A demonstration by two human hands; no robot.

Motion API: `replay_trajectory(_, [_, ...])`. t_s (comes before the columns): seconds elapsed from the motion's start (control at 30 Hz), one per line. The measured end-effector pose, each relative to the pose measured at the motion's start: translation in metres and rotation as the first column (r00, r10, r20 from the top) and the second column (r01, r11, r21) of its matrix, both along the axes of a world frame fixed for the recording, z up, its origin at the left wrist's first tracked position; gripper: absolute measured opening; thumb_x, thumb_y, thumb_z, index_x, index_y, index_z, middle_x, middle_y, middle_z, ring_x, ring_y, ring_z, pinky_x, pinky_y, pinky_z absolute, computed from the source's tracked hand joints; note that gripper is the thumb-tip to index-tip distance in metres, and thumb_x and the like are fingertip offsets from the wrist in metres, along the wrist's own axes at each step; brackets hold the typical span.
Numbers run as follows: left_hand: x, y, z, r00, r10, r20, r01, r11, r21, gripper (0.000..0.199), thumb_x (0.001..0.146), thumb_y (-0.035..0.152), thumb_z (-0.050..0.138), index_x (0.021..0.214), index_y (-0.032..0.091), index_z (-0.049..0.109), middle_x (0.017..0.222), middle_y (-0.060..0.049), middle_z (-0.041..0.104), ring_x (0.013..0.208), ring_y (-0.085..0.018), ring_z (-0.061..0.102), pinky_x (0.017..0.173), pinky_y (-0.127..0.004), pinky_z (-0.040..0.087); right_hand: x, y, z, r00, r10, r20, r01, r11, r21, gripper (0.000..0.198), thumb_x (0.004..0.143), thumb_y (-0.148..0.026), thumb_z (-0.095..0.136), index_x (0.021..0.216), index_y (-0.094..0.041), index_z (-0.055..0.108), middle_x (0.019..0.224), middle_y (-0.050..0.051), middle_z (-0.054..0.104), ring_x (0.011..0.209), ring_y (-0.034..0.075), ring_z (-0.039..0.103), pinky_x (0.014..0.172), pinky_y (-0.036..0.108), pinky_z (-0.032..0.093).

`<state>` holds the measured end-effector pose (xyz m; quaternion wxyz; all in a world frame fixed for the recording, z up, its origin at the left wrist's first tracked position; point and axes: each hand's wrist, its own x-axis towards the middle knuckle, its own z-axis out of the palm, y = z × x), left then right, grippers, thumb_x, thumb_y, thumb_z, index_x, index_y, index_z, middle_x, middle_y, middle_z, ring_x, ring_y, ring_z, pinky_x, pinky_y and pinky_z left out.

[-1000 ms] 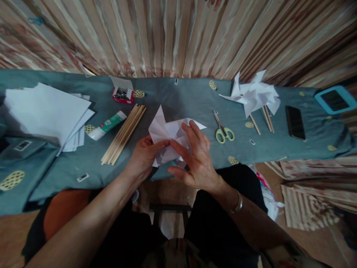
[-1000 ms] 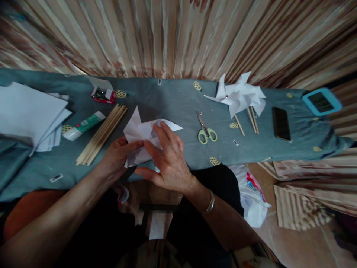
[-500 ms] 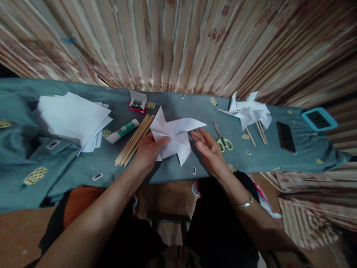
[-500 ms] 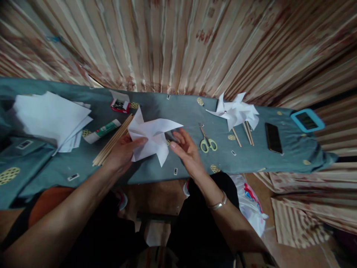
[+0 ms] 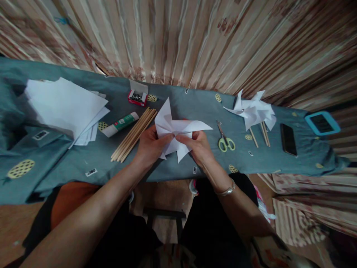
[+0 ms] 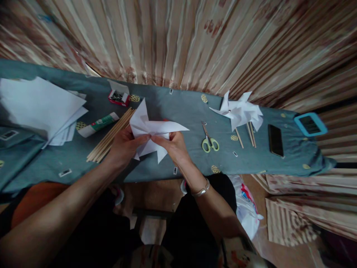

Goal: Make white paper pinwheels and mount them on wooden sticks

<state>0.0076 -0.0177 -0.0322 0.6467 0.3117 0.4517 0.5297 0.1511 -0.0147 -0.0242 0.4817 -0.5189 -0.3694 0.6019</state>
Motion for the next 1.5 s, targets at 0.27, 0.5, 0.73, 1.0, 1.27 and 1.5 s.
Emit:
replay_trajectory(0.27, [0.005,-0.003,0.0,1.0,-0.017,-0.015,0.016,0.999,-0.043,0.03,0.055,0.023,0.085,0.08,0.014,0.071,0.073,-0.002,0.071,0.062,-0.015,0.061,0.059,-0.026,0.049,0.005,-0.002,-0.006,0.998,-0.046,0.046,0.046,0.999,0.014,0.073,0.05,-0.04,0.091,0.115,-0.026,0.062,0.085,-0.003,0.075,0.076,0.018,0.07,0.073,0.033,0.059])
replay_trajectory(0.5, [0.005,-0.003,-0.006,0.999,-0.016,-0.031,0.016,1.0,-0.004,0.029,0.057,0.024,0.085,0.081,0.014,0.071,0.076,-0.002,0.072,0.064,-0.015,0.061,0.059,-0.026,0.049,0.002,-0.001,-0.008,0.995,-0.098,0.001,0.098,0.995,-0.011,0.066,0.05,-0.03,0.091,0.11,-0.024,0.065,0.077,-0.005,0.074,0.069,0.017,0.069,0.065,0.03,0.056])
replay_trajectory(0.73, [0.005,-0.004,0.001,0.999,-0.052,0.011,0.052,0.999,0.006,0.039,0.054,0.023,0.088,0.089,0.015,0.073,0.083,-0.003,0.075,0.072,-0.017,0.066,0.067,-0.028,0.053,0.005,0.001,-0.01,0.993,-0.119,-0.004,0.119,0.992,-0.036,0.053,0.051,-0.03,0.09,0.1,-0.021,0.07,0.078,-0.002,0.075,0.069,0.017,0.07,0.068,0.032,0.057])
replay_trajectory(1.0, [0.004,-0.004,-0.005,0.998,-0.056,0.001,0.056,0.998,-0.003,0.032,0.055,0.024,0.088,0.082,0.015,0.073,0.078,-0.003,0.074,0.069,-0.018,0.067,0.066,-0.029,0.054,0.006,-0.002,-0.008,0.999,-0.036,0.026,0.036,0.999,-0.038,0.027,0.058,-0.032,0.085,0.078,-0.019,0.075,0.076,0.002,0.076,0.066,0.017,0.069,0.067,0.033,0.056])
replay_trajectory(1.27, [0.005,-0.002,-0.009,0.999,-0.054,-0.002,0.054,0.999,-0.006,0.035,0.051,0.024,0.09,0.08,0.015,0.071,0.077,-0.003,0.074,0.069,-0.017,0.067,0.067,-0.029,0.055,0.006,-0.004,-0.008,0.999,-0.031,-0.023,0.03,0.998,-0.049,0.024,0.056,-0.027,0.087,0.076,-0.019,0.076,0.073,0.002,0.076,0.067,0.017,0.07,0.066,0.031,0.055])
replay_trajectory(1.5, [0.005,-0.003,-0.006,0.999,-0.04,0.003,0.04,0.999,0.005,0.037,0.051,0.025,0.089,0.081,0.014,0.071,0.078,-0.003,0.075,0.067,-0.016,0.065,0.065,-0.027,0.053,0.006,-0.005,-0.009,1.0,-0.011,-0.006,0.011,1.0,-0.006,0.027,0.058,-0.03,0.087,0.081,-0.021,0.076,0.078,0.001,0.077,0.073,0.018,0.071,0.073,0.034,0.057])
